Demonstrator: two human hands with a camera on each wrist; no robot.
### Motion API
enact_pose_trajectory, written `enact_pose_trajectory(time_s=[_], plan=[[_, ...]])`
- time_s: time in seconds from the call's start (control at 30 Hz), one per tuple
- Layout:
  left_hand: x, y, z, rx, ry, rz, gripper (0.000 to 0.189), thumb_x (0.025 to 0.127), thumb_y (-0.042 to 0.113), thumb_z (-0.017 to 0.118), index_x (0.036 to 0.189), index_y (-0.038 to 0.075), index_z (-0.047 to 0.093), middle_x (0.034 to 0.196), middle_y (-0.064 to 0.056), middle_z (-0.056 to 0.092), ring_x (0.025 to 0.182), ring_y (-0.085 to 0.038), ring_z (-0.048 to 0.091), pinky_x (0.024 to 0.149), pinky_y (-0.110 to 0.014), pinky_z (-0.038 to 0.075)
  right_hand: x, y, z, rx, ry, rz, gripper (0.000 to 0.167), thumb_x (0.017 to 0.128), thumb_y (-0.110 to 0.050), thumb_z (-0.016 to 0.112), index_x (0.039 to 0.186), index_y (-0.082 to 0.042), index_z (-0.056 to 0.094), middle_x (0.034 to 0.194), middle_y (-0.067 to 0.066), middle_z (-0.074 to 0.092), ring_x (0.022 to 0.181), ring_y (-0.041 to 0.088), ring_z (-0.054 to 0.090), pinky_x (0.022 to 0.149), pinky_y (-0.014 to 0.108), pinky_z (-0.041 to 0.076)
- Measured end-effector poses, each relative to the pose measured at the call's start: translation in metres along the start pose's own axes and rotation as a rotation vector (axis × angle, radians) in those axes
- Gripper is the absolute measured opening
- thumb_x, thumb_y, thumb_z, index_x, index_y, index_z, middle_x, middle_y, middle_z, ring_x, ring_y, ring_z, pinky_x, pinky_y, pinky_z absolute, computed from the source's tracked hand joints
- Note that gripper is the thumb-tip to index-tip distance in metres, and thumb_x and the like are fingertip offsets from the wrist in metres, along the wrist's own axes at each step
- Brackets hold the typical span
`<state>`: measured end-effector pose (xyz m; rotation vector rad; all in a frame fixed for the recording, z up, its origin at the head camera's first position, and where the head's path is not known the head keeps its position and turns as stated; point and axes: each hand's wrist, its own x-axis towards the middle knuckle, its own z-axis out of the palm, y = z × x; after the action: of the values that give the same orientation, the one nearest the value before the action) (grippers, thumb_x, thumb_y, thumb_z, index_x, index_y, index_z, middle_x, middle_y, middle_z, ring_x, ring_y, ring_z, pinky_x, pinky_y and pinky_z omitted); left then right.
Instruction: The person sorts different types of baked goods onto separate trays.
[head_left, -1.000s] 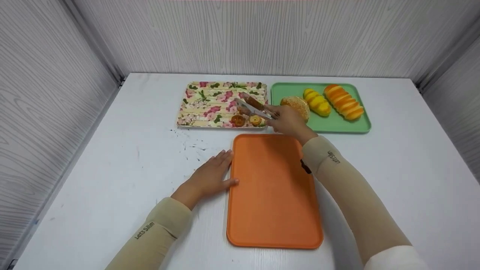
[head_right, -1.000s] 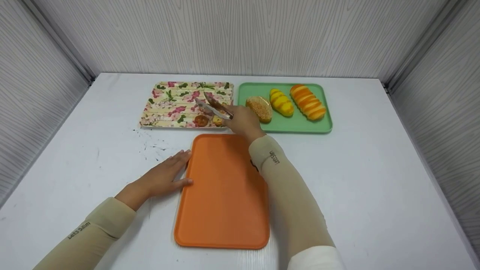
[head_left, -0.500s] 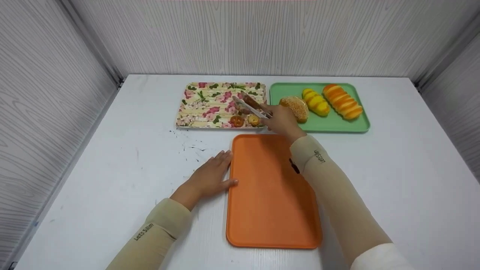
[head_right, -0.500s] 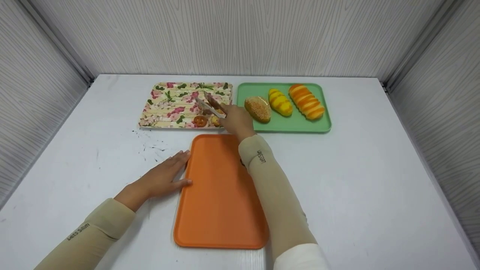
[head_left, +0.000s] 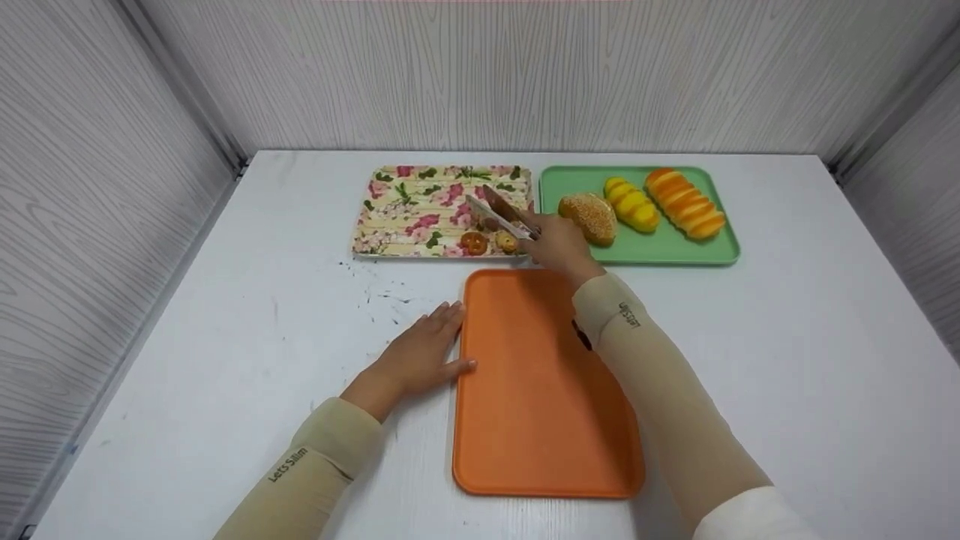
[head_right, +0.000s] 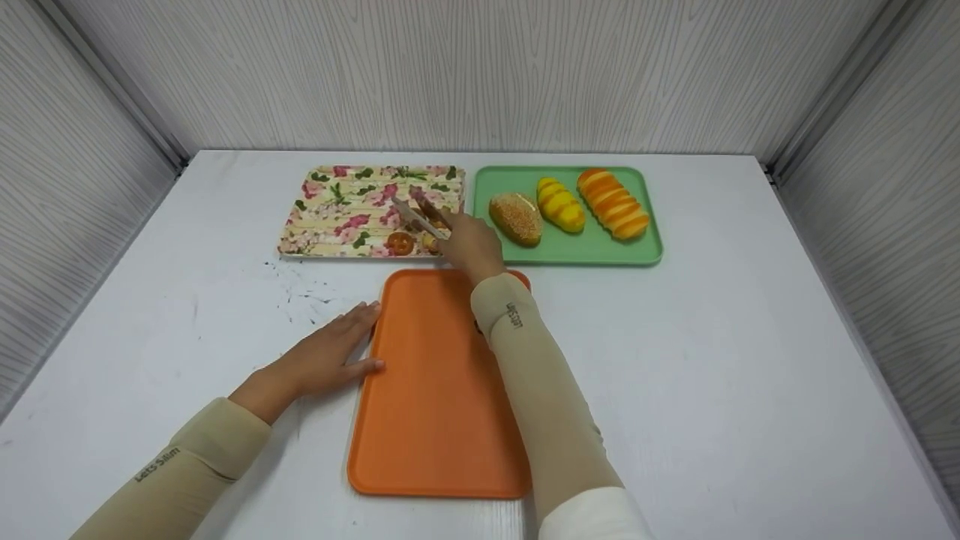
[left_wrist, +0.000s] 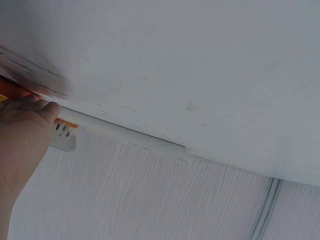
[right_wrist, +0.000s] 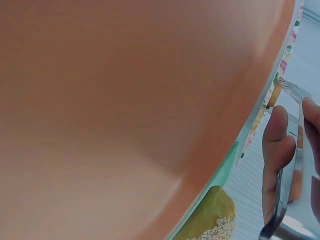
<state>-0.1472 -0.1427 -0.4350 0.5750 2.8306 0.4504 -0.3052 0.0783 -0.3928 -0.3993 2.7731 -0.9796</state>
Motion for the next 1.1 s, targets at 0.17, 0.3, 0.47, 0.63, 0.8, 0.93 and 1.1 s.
enact_pose_trajectory(time_s=[0.17,0.3,0.47,0.63,0.8,0.93,1.1], plan=[[0.0000,0.0019,-0.0007,-0.006,0.003,0.000,0.084,0.093,0.055,0.050,0.152,0.004,0.018,0.157,-0.008,0.016,0.144,-0.022,0.011,0.114,-0.040,0.016,0.0000,0.0012,-0.0005,-0.050,0.001,-0.022,0.058,0.092,-0.026,0.064,0.145,-0.018,0.043,0.139,0.009,0.051,0.065,0.016,0.061,0.062,0.031,0.045],[0.0000,0.0029,-0.0012,-0.010,-0.001,-0.003,0.085,0.093,0.055,0.051,0.152,0.004,0.018,0.158,-0.007,0.016,0.144,-0.022,0.011,0.114,-0.040,0.017,-0.0003,0.0012,-0.0013,-0.060,-0.004,-0.018,0.059,0.092,-0.027,0.064,0.146,-0.018,0.042,0.140,0.010,0.049,0.072,0.020,0.061,0.069,0.034,0.047],[0.0005,0.0032,-0.0008,-0.010,-0.004,-0.012,0.084,0.093,0.055,0.050,0.153,0.005,0.017,0.158,-0.007,0.015,0.144,-0.022,0.011,0.114,-0.040,0.017,-0.0004,0.0010,-0.0027,-0.044,-0.006,-0.009,0.060,0.093,-0.028,0.062,0.147,-0.017,0.039,0.145,0.009,0.043,0.085,0.023,0.061,0.083,0.038,0.046],[0.0006,0.0029,-0.0014,-0.016,-0.015,-0.026,0.085,0.093,0.056,0.050,0.153,0.006,0.016,0.158,-0.006,0.014,0.144,-0.022,0.010,0.114,-0.041,0.017,-0.0009,0.0015,-0.0024,0.009,0.010,-0.016,0.068,0.091,-0.032,0.065,0.149,-0.015,0.034,0.146,0.010,0.042,0.097,0.024,0.058,0.088,0.039,0.045],[0.0011,0.0020,-0.0008,-0.013,-0.023,-0.041,0.086,0.093,0.058,0.048,0.153,0.007,0.015,0.158,-0.005,0.013,0.144,-0.022,0.009,0.114,-0.041,0.017,-0.0018,0.0004,0.0001,0.054,0.057,-0.005,0.073,0.090,-0.032,0.067,0.150,-0.014,0.031,0.140,0.011,0.048,0.075,0.021,0.052,0.078,0.036,0.045],[0.0005,0.0025,-0.0014,-0.017,-0.026,-0.046,0.086,0.093,0.058,0.048,0.153,0.008,0.014,0.158,-0.005,0.012,0.144,-0.022,0.009,0.114,-0.041,0.016,-0.0024,-0.0021,0.0000,0.059,0.103,0.006,0.074,0.089,-0.034,0.067,0.150,-0.014,0.031,0.103,0.013,0.063,0.067,0.018,0.048,0.064,0.033,0.042],[-0.0002,0.0023,-0.0015,-0.015,-0.019,-0.028,0.086,0.093,0.056,0.049,0.153,0.006,0.015,0.158,-0.006,0.013,0.144,-0.022,0.009,0.114,-0.041,0.016,-0.0048,-0.0018,-0.0041,0.066,0.158,-0.018,0.075,0.088,-0.039,0.067,0.150,-0.013,0.033,0.083,0.011,0.060,0.061,0.015,0.044,0.058,0.031,0.038]])
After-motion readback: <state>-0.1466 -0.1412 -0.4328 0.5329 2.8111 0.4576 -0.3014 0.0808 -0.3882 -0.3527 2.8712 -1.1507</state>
